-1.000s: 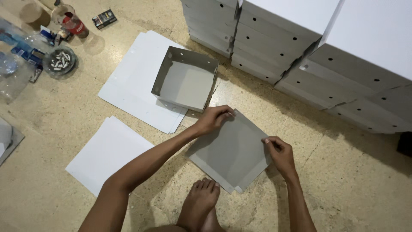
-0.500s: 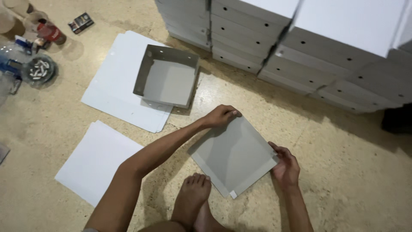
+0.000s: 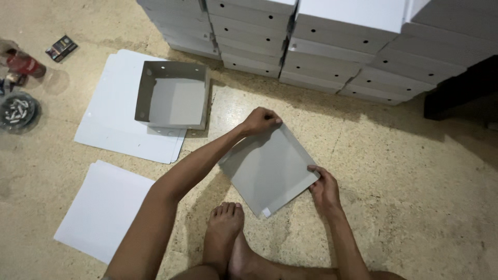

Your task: The person assembles white cardboard boxes by folding the flaps and securing them with adhesive tape. They work on the floor, handling flat box pieces and stacking completed boxes.

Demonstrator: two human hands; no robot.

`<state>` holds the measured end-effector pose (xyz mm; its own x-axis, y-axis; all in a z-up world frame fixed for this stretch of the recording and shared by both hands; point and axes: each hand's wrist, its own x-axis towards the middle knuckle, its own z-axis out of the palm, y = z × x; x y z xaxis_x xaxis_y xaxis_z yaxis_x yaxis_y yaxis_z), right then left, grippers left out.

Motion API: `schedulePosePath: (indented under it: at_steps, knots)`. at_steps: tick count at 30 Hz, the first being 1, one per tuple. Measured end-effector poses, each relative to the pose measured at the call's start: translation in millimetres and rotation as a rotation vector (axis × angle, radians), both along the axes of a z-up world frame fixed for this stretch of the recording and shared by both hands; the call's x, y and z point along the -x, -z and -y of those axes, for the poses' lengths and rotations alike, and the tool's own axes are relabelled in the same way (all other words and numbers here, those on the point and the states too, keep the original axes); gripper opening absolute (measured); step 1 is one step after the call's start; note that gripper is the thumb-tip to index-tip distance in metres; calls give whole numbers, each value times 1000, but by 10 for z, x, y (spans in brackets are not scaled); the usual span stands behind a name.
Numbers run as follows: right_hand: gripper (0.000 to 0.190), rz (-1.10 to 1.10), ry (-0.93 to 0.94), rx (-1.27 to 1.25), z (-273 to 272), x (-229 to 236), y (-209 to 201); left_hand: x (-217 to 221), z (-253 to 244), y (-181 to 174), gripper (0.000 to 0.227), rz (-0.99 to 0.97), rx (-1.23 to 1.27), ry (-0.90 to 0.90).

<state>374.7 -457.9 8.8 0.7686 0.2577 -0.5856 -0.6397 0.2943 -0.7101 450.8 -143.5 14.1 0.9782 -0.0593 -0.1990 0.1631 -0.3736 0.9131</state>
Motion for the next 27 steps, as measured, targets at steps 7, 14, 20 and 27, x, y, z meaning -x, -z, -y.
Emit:
schedulePosePath:
  at_steps: [7, 14, 20, 27]
  knots:
    - [58, 171, -334, 119, 182, 136, -692, -622, 381, 109, 12, 146, -163, 158]
    - [46, 354, -718, 446, 169, 209, -848, -693, 555, 181, 8, 24, -241, 310]
    - [42, 104, -420, 416, 62, 367, -736, -700, 564, 364, 8, -18, -85, 302]
    - [36, 59, -264, 413, -96, 469, -750, -582, 587, 107, 11, 87, -281, 392]
